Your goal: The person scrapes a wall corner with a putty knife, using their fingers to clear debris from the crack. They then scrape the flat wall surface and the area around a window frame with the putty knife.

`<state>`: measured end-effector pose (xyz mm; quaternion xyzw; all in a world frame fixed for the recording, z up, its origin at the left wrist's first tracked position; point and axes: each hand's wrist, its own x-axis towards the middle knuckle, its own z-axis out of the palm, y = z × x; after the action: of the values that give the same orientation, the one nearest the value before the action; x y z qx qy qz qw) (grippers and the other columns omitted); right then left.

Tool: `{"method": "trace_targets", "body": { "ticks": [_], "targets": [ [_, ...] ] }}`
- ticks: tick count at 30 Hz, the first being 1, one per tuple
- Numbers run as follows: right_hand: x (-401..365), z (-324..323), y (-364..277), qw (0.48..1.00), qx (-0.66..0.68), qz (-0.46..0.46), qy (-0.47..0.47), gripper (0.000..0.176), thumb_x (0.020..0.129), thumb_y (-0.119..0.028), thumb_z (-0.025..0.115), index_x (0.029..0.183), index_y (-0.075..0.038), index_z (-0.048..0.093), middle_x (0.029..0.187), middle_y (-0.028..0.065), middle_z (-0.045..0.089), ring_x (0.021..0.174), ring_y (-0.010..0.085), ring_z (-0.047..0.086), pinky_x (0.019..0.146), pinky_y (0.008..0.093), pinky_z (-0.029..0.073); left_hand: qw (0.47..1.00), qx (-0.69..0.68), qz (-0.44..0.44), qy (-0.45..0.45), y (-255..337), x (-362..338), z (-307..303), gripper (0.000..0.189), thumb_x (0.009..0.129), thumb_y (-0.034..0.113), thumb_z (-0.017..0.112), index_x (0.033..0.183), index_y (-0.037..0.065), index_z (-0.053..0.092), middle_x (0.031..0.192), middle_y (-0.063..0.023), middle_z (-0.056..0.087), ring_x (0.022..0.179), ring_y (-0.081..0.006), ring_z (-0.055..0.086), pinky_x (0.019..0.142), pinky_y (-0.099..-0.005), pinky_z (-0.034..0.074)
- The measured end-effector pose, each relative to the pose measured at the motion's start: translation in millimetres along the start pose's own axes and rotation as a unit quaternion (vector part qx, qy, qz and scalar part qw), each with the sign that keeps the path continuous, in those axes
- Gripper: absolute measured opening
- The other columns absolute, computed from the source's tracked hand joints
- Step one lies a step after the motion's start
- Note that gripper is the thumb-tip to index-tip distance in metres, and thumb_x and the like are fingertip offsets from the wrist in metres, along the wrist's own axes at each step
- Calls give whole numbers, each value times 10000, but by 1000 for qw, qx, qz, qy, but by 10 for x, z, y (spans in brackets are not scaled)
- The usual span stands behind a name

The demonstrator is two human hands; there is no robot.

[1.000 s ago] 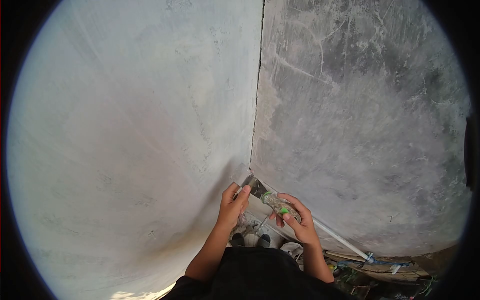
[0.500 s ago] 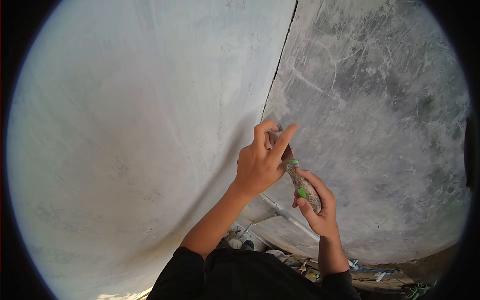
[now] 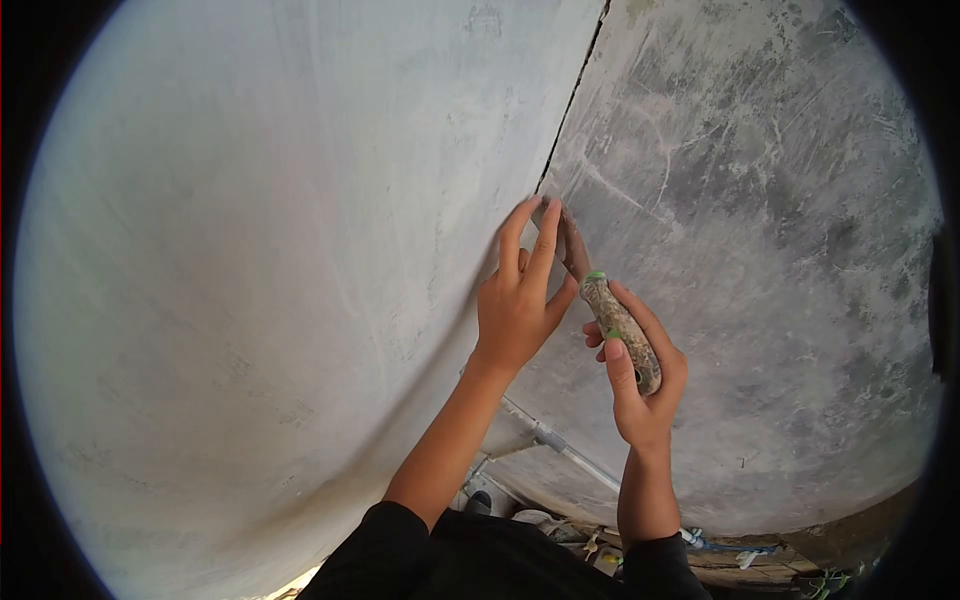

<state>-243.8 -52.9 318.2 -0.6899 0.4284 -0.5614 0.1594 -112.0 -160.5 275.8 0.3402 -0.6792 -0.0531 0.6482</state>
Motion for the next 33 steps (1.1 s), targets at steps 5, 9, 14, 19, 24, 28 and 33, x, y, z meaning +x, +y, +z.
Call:
{"method": "trace_targets", "body": {
  "ticks": [5,9,14,19,24,28,33],
  "targets": [
    [59,19,3,999,-48,-19,10,439,956,-110,662,1374,15,615,1092,211,749,934,207,748,787,299,568,998,49,30,4,-22,45,-17,814,754,-3,766,1510,59,470,1519,-136,480,1149,-276,686,843,-330,606],
    [102,24,-13,998,-56,-19,5,427,952,-107,668,1360,11,627,1074,209,753,919,206,751,786,299,568,998,51,23,13,29,101,-16,758,742,-23,754,1463,55,533,1465,-126,566,1182,-271,683,839,-323,618],
    [124,13,-68,998,-55,-6,12,413,947,-92,672,1345,14,635,1073,206,754,912,209,755,794,308,571,996,53,47,52,-34,179,-8,663,729,-68,732,1375,27,621,1346,-124,675,1105,-270,725,827,-322,622],
    [166,1,-59,998,-55,10,-1,421,939,-107,697,1336,19,636,1095,211,750,967,231,755,826,314,574,995,63,53,62,-55,198,15,647,734,-94,708,1365,27,633,1331,-149,680,1103,-264,726,816,-320,623],
    [120,-8,-176,991,-128,-24,-16,431,921,-96,716,1332,9,640,1154,222,735,1016,270,750,854,335,573,995,47,67,51,-39,192,14,634,749,-111,687,1367,20,630,1330,-164,676,1116,-273,719,827,-323,620],
    [131,-41,-188,991,-130,-2,-28,428,908,-86,725,1320,3,648,1159,224,733,1017,276,751,854,341,574,995,47,64,57,-47,168,30,647,748,-126,677,1376,23,625,1329,-164,676,1143,-285,706,859,-330,616],
    [222,-50,-209,991,-129,-4,-38,431,901,-83,731,1314,1,646,1090,218,744,937,271,765,801,334,583,995,56,53,71,-43,177,59,669,749,-138,670,1394,27,611,1338,-167,668,1175,-298,686,908,-339,605]
  ]
}}
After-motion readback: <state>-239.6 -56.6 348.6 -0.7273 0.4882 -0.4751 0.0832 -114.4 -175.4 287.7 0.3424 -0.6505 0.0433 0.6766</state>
